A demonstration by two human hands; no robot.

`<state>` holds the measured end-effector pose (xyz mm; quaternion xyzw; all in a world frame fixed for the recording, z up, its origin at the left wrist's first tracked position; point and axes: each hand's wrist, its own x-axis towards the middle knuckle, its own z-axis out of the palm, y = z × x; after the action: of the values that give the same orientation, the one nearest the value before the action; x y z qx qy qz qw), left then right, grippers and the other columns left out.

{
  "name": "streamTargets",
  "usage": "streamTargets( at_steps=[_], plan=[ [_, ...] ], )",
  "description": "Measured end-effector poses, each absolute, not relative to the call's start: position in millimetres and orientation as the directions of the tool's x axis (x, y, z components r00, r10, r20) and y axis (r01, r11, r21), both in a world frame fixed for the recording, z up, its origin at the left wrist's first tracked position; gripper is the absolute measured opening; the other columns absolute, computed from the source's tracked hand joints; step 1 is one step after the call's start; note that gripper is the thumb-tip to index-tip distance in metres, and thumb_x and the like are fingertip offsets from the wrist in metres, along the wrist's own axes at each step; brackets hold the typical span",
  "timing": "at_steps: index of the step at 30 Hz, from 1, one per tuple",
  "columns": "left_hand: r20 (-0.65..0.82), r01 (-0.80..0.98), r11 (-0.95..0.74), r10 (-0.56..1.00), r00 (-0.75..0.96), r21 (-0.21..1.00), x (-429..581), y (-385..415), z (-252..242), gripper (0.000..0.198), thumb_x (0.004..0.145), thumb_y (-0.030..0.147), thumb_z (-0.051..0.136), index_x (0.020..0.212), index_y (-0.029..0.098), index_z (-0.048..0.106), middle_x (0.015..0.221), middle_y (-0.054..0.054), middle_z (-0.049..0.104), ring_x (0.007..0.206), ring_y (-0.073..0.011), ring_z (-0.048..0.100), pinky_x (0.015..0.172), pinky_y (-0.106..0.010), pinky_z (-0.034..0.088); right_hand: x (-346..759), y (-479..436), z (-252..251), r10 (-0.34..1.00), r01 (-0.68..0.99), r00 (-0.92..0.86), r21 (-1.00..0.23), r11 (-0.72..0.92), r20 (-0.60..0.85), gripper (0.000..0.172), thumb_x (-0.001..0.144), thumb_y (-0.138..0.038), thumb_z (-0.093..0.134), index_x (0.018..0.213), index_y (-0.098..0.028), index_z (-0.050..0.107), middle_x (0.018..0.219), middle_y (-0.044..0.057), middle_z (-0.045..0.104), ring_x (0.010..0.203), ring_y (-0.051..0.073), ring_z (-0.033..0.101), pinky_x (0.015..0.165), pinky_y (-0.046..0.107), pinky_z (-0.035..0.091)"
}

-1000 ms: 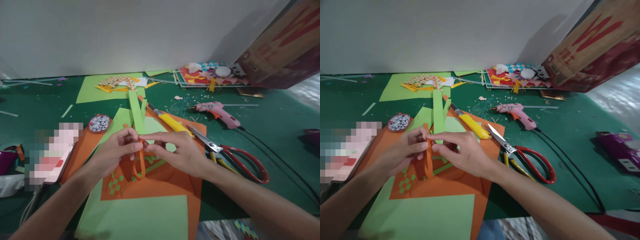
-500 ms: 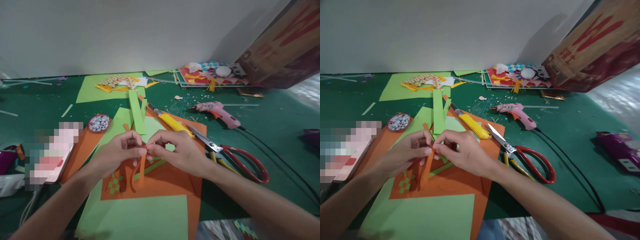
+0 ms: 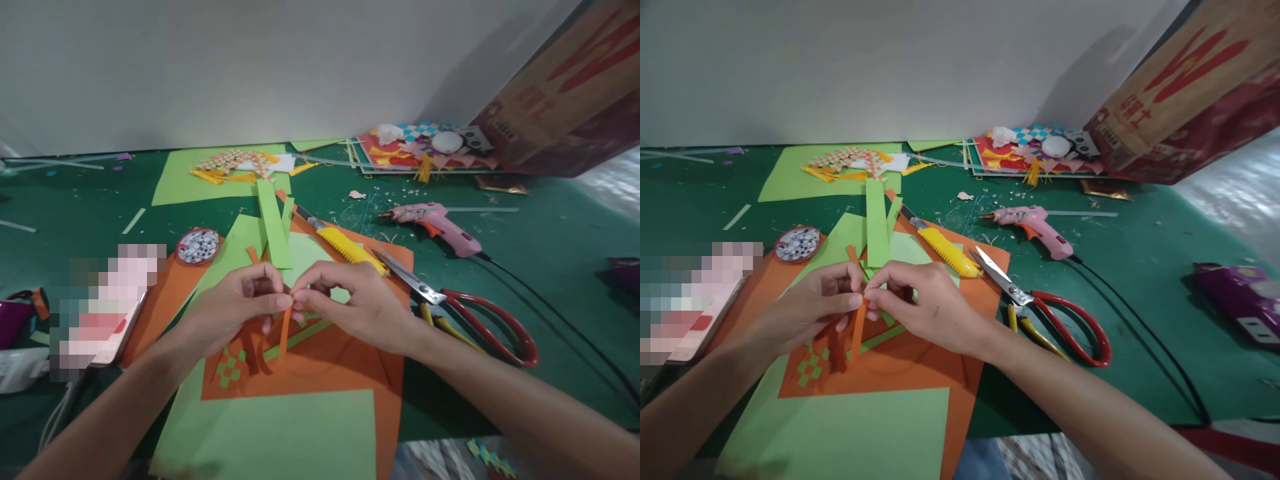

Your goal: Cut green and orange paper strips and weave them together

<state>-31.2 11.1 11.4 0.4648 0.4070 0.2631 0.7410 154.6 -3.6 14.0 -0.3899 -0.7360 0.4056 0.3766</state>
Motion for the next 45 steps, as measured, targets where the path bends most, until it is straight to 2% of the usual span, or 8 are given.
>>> streamTargets(
  at_steps=[4,7,12,15,20,28,40,45],
  plan=[
    [-0.362,0.015,0.425,0.753,0.550,0.905,-31.7,10.6,11.7,0.026,0.073,0.030,0.075,0.070,0.017,0.053,0.069,-0.001,0.066,0.063,-0.0109,0.061,0.044,-0.014,0.040,155.2,-3.5,13.4,0.868,0.282,-0.459,-0.896,0.344,0.189,0.013,0.086,-0.022,0.056,0.077,-0.017,0.064,0.061,-0.001,0.068,0.052,0.008,0.054,0.047,0.019,0.038],
    [-0.360,0.069,0.389,0.754,0.550,0.919,-33.2,10.4,11.3,0.025,0.076,0.033,0.072,0.072,0.018,0.053,0.069,0.000,0.065,0.056,-0.0084,0.057,0.044,-0.015,0.039,155.9,-3.4,13.1,0.864,0.283,-0.478,-0.904,0.322,0.158,0.014,0.086,-0.022,0.054,0.076,-0.017,0.062,0.062,0.000,0.068,0.053,0.008,0.056,0.047,0.020,0.038],
    [-0.348,0.237,0.262,0.797,0.494,0.936,-34.0,8.5,14.9,0.023,0.081,0.039,0.065,0.077,0.018,0.058,0.063,0.004,0.061,0.044,-0.0033,0.045,0.040,-0.013,0.031,156.1,-3.3,13.3,0.892,0.281,-0.431,-0.920,0.273,0.133,0.012,0.085,-0.022,0.052,0.074,-0.017,0.056,0.062,0.000,0.067,0.047,0.007,0.050,0.044,0.019,0.035],
    [-0.364,0.325,0.219,0.785,0.502,0.920,-32.0,6.0,19.4,0.027,0.087,0.043,0.056,0.080,0.018,0.062,0.065,0.002,0.065,0.048,-0.0050,0.052,0.042,-0.013,0.034,156.1,-2.4,14.5,0.917,0.270,-0.388,-0.940,0.210,0.093,0.013,0.083,-0.022,0.052,0.071,-0.018,0.053,0.055,-0.003,0.061,0.045,0.006,0.046,0.043,0.019,0.035],
    [-0.376,0.307,0.237,0.741,0.557,0.922,-27.4,1.9,21.6,0.036,0.093,0.044,0.043,0.082,0.016,0.065,0.074,-0.002,0.071,0.066,-0.0135,0.068,0.064,-0.021,0.051,156.6,-0.9,15.8,0.931,0.217,-0.365,-0.972,0.094,0.009,0.011,0.081,-0.022,0.053,0.071,-0.018,0.053,0.053,-0.006,0.054,0.044,0.006,0.046,0.043,0.018,0.037],
    [-0.332,0.318,0.167,0.739,0.586,0.933,-25.3,-1.3,20.2,0.035,0.094,0.035,0.042,0.074,0.015,0.062,0.067,-0.001,0.069,0.055,-0.0102,0.064,0.055,-0.018,0.048,156.4,0.3,16.2,0.930,0.228,-0.358,-0.974,0.002,-0.082,0.012,0.078,-0.024,0.054,0.068,-0.017,0.053,0.050,-0.007,0.048,0.042,0.006,0.044,0.041,0.018,0.034],
    [-0.370,0.388,0.155,0.730,0.575,0.908,-24.6,-2.4,20.2,0.030,0.094,0.026,0.041,0.073,0.015,0.059,0.061,0.002,0.066,0.052,-0.0054,0.060,0.046,-0.012,0.042,155.8,1.8,17.5,0.933,0.195,-0.346,-0.980,-0.030,-0.097,0.014,0.078,-0.025,0.054,0.066,-0.018,0.053,0.045,-0.008,0.046,0.039,0.006,0.042,0.037,0.017,0.032],
    [-0.370,0.398,0.148,0.736,0.567,0.905,-23.0,-1.6,20.0,0.029,0.093,0.026,0.042,0.071,0.015,0.057,0.061,0.002,0.065,0.052,-0.0059,0.060,0.051,-0.014,0.045,156.4,2.5,16.3,0.933,0.204,-0.343,-0.978,-0.042,-0.111,0.014,0.078,-0.026,0.056,0.067,-0.018,0.054,0.046,-0.007,0.047,0.039,0.006,0.043,0.038,0.018,0.033]
  ],
)
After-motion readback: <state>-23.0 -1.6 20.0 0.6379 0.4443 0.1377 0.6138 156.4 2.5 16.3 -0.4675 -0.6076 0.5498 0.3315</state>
